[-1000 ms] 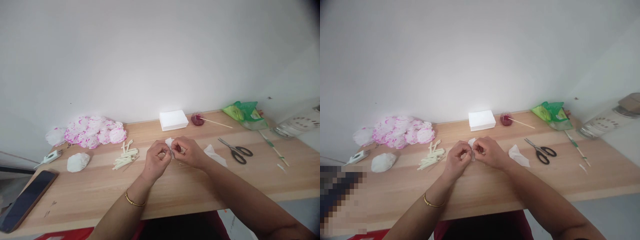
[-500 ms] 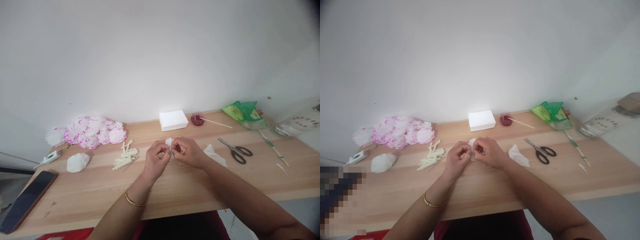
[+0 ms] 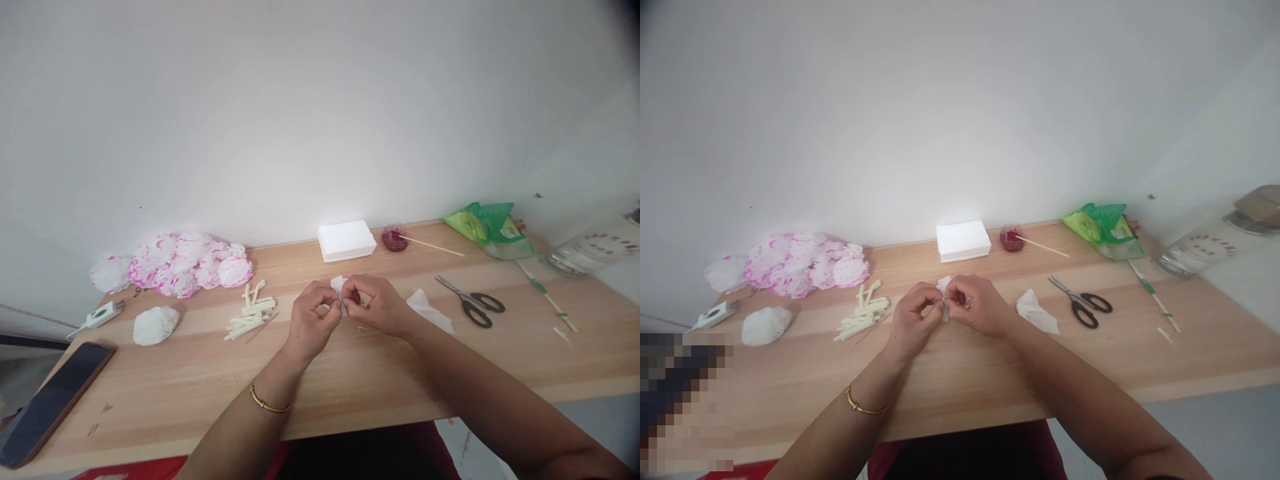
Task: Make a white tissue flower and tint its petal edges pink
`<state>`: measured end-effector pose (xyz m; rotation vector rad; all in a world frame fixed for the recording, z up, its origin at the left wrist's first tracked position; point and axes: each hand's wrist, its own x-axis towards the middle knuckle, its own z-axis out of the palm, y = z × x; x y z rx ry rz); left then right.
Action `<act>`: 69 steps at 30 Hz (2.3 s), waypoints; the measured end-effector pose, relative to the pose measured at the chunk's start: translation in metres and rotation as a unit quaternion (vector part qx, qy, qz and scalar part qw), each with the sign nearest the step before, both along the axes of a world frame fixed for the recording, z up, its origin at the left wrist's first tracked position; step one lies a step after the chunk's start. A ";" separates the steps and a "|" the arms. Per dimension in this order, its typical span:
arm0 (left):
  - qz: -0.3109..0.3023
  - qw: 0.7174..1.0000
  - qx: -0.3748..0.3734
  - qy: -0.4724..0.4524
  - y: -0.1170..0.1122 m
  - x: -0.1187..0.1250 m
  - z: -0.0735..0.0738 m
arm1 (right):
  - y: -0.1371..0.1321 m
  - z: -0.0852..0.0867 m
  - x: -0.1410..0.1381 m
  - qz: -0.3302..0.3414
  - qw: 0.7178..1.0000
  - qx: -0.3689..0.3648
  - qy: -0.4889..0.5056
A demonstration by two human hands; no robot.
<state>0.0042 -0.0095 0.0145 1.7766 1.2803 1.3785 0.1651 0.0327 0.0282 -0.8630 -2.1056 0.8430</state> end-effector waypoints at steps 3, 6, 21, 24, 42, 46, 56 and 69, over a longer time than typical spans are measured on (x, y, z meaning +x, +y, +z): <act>0.004 0.999 -0.025 -0.024 0.000 0.000 0.001 | 0.000 0.002 0.002 -0.004 0.998 -0.055 0.037; 0.012 0.995 -0.081 -0.062 0.000 0.001 0.001 | 0.001 0.003 0.004 -0.007 0.994 -0.090 0.059; 0.029 0.903 -0.260 -0.340 0.007 0.000 -0.004 | 0.000 0.003 0.008 0.019 0.988 -0.128 0.086; 0.005 0.864 -0.283 -0.416 0.008 0.000 0.001 | 0.002 0.002 0.007 0.021 1.000 -0.017 -0.007; 0.046 0.925 -0.225 -0.301 0.007 0.004 -0.010 | -0.004 -0.005 -0.002 -0.035 0.997 0.061 -0.033; 0.028 0.882 -0.247 -0.399 0.007 0.005 -0.005 | -0.007 -0.010 -0.004 -0.029 0.995 0.093 -0.005; -0.080 0.770 -0.311 -0.551 0.012 -0.002 -0.006 | -0.008 -0.004 -0.004 -0.034 0.995 0.098 0.011; -0.025 0.799 -0.274 -0.534 0.011 0.003 -0.003 | -0.006 -0.006 -0.004 -0.040 0.985 0.163 0.041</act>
